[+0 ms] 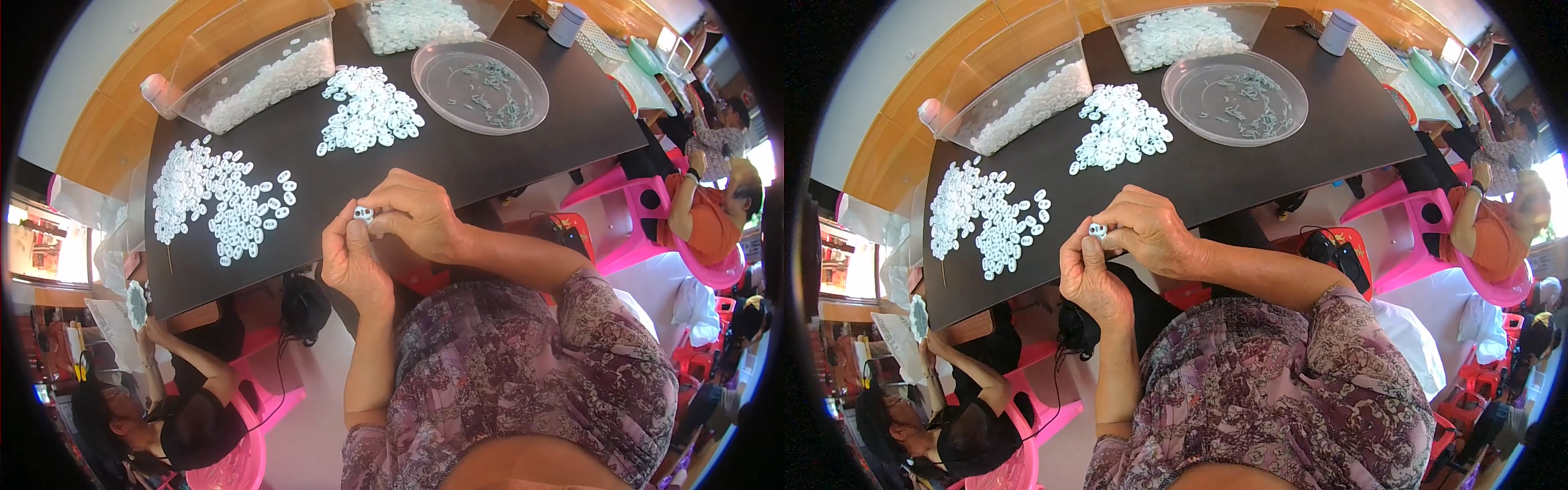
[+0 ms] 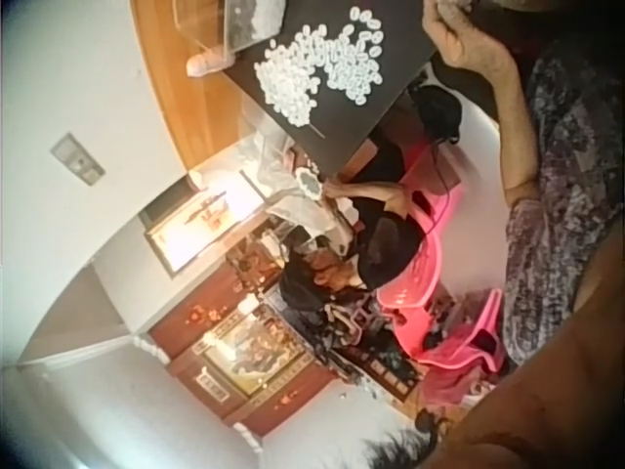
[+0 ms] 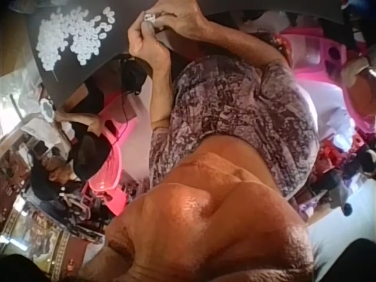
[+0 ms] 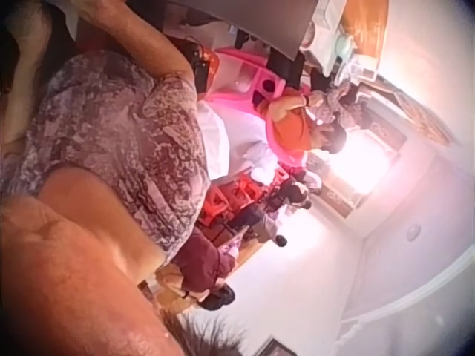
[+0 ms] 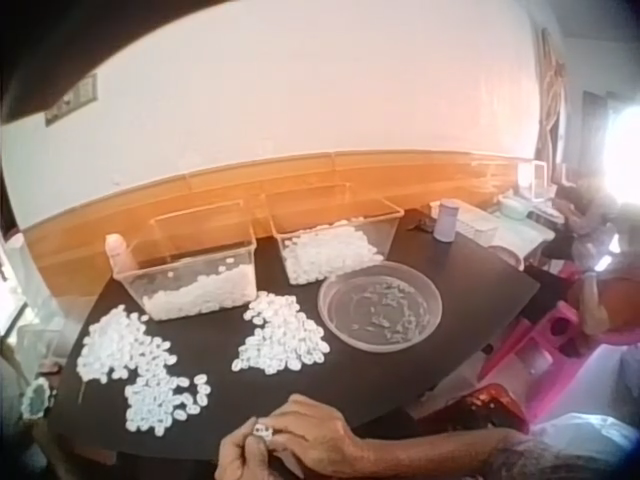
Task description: Manually assembling small plastic components by inserting blue pieces into white circular pieces.
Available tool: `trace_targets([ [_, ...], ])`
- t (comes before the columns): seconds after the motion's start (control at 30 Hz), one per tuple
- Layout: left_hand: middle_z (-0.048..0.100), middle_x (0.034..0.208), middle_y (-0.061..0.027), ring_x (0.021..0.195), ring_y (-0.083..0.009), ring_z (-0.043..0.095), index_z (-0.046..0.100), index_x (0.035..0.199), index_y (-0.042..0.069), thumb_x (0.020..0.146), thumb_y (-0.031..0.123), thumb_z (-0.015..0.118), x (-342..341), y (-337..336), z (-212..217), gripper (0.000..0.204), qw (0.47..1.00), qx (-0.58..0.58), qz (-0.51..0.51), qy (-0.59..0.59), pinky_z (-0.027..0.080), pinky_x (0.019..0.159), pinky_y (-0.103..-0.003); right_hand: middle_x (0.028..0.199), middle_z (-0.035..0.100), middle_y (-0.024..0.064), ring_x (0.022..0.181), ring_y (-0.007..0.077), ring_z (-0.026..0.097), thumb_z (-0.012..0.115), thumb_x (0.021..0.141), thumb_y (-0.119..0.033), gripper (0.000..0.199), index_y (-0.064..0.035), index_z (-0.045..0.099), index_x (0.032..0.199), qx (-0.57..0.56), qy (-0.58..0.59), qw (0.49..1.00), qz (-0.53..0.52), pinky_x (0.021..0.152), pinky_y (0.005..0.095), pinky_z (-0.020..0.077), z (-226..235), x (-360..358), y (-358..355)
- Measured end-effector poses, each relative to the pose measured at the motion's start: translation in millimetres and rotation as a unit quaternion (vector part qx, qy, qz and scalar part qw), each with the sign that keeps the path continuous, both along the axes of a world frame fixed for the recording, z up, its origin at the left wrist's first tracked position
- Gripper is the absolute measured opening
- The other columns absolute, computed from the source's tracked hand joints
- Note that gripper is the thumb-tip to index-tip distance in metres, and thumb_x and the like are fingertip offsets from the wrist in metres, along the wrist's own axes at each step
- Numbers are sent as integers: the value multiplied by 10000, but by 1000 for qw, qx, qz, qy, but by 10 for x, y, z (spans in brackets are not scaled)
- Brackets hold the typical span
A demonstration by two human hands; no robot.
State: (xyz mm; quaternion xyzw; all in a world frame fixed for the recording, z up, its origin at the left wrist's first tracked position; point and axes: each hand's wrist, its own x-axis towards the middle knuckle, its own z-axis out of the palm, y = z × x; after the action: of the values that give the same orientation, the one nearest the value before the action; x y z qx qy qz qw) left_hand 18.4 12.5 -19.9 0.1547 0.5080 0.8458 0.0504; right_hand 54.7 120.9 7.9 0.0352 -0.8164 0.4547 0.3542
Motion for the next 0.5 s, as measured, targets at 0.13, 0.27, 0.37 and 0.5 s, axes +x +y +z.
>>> trace_targets([
  [0.13,599,927,-64,809,-100,551,569,1039,-46,908,111,550,-6,36,-6,205,999,34,12,-2,461,725,-230,836,627,71,754,177,565,673,668,27,261,6,652,928,-9,-10,1000,-5,634,291,472,14,1,-42],
  [0.27,588,913,-56,804,-95,542,569,1022,-39,918,130,539,3,46,15,201,999,40,24,9,456,727,-228,838,628,73,759,179,572,669,674,29,251,5,650,924,-13,-2,1000,1,634,293,474,36,-5,-41],
  [0.37,582,892,-49,784,-89,535,569,1012,-35,919,139,538,15,62,11,199,999,36,37,7,453,720,-223,845,628,79,762,185,576,664,681,35,250,4,646,928,25,19,999,-5,631,294,475,14,-17,-26],
  [0.5,577,880,-45,778,-84,529,570,1007,-31,920,140,537,-3,70,-28,195,999,21,39,6,451,715,-221,847,625,87,761,190,573,664,688,33,251,4,640,936,17,12,1000,-2,640,293,474,-15,-18,-29],
])
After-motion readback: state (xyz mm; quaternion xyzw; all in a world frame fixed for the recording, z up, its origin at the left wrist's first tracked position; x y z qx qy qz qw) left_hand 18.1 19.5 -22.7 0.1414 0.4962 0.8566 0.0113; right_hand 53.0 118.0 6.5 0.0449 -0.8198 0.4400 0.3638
